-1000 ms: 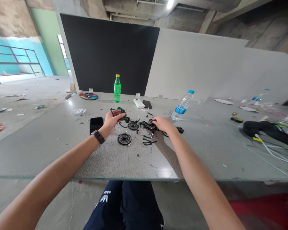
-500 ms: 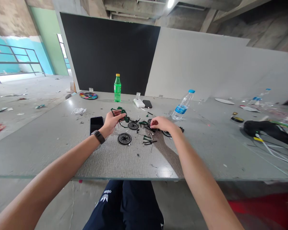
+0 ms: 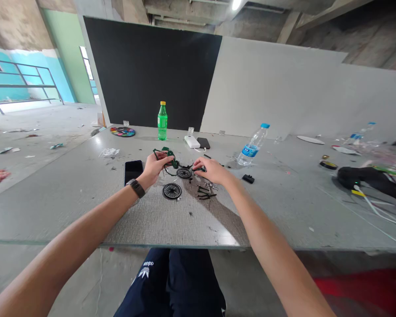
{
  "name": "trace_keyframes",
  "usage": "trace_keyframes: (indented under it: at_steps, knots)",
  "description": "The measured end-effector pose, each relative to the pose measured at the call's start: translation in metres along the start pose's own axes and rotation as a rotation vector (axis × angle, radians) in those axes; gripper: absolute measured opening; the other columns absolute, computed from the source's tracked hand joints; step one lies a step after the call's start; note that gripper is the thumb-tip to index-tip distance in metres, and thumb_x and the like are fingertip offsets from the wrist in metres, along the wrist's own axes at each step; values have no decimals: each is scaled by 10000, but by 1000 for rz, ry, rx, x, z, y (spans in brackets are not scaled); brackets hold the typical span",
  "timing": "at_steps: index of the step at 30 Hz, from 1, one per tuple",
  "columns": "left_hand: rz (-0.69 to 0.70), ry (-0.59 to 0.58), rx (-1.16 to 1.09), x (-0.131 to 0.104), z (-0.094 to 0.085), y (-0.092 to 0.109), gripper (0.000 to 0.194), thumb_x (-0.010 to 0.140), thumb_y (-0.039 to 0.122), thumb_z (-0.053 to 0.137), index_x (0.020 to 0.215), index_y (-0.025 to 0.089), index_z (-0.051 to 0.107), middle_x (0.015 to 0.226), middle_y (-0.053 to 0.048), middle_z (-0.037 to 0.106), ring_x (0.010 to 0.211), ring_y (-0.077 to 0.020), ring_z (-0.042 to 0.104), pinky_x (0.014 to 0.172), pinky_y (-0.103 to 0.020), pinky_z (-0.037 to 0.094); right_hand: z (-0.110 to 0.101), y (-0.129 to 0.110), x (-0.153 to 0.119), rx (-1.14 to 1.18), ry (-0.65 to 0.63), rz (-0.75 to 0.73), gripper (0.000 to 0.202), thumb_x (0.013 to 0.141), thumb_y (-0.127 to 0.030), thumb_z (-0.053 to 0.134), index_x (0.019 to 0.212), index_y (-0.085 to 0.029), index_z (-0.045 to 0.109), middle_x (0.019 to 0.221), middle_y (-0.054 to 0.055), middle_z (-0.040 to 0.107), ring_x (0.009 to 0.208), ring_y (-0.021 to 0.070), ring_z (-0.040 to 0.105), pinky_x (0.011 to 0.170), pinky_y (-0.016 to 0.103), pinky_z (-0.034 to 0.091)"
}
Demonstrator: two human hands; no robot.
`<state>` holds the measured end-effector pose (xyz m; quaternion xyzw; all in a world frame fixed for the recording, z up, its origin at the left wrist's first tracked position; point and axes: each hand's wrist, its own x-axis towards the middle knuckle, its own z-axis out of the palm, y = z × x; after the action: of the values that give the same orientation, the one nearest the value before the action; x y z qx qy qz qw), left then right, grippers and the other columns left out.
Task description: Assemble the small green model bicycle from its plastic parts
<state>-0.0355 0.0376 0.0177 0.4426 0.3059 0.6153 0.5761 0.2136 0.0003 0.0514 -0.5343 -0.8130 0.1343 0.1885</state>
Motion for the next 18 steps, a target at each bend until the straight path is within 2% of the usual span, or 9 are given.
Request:
trace_keyframes:
  at_steps: [4,8,11,18]
  knots:
    - [8,12,16,0,0,0,313,664,155,858,883,111,638,817,-34,662,706,-120,641,679,-267,512,5,-22,-2,11,-50,-81,234,873,-334,695,1079,-228,662,1107,72,726,1037,238,661,871,368,504]
    - [10,13,6,1,0,0,305,662,141,855,871,114,635,796,-27,652,700,-123,642,675,-270,515,6,-35,-4,-21,-174,-105,222,852,-238,712,1073,-222,716,1172,79,715,1076,249,649,918,366,492]
    - [6,12,8,1,0,-1,298,666,135,853,872,111,639,799,-27,650,694,-118,640,670,-267,515,9,-35,-3,-40,-192,-110,259,833,-173,718,1088,-213,733,1156,84,721,1063,246,650,919,357,491]
    - [1,18,9,0,0,-1,301,665,134,850,883,107,644,791,-23,656,700,-114,642,673,-259,529,13,-16,1,-35,-163,-18,194,839,-150,693,1025,-191,728,903,63,728,805,190,663,733,304,487]
